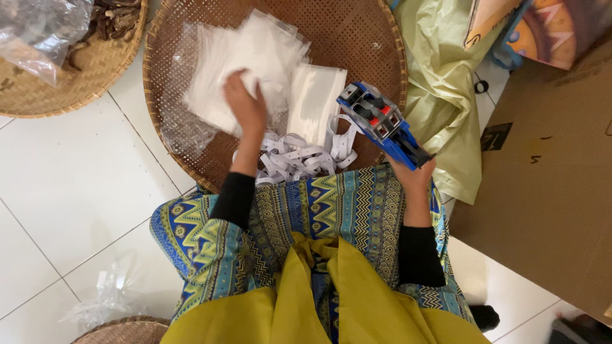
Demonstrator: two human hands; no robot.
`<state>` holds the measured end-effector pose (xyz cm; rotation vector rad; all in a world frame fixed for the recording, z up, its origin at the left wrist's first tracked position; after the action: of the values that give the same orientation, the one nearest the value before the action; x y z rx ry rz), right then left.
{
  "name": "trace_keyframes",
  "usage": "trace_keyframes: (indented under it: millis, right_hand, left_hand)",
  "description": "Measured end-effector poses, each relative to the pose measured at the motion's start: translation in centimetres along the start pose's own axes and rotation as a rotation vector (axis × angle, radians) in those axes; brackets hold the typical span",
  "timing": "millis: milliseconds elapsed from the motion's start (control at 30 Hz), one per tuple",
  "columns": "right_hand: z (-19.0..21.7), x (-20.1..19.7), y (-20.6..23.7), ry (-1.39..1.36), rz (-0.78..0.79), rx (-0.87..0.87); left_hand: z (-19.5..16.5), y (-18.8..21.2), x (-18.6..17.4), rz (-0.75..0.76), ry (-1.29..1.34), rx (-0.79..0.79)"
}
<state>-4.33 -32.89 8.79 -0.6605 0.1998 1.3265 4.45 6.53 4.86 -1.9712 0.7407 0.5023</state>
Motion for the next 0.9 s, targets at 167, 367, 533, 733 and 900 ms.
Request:
trace_keyframes:
  millis: [167, 367, 533, 733, 900]
  right_hand:
    - [0.4, -0.1, -0.2, 0.041, 0.027, -0.018]
    - [0.3, 0.0, -0.2, 0.039, 0.023, -0.023]
    - [0.6, 0.0, -0.2, 0.022, 0.037, -0.001]
    - [1.4, 0.2, -0.5, 0.055, 0.014, -0.050]
    - [0.6, 0.2, -0.2, 0.054, 0.025, -0.035]
  left_hand:
    - [-4.5, 6.4, 3.6, 0.821, 0.095, -0.098]
    - [-5.9, 7.1, 3.4, 0.574, -0.409, 0.029]
    - [-5.5, 6.4, 3.4, 0.788, -0.345, -0.347]
    - [-3.8, 5.8, 3.9, 0.630, -0.080, -0.460]
    - [-2.8, 6.0, 2.8, 0.511, 0.015, -0.304]
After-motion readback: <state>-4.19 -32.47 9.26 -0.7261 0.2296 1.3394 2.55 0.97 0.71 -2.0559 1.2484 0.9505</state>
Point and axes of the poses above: each hand's wrist, its own y-axis away from the middle knuckle, its own x-axis out of the palm, z = x × y, the point moved 2 cm from there along -y, towards the middle knuckle, and after that the axes turned 8 degrees about -y, right-handed, at the moved point
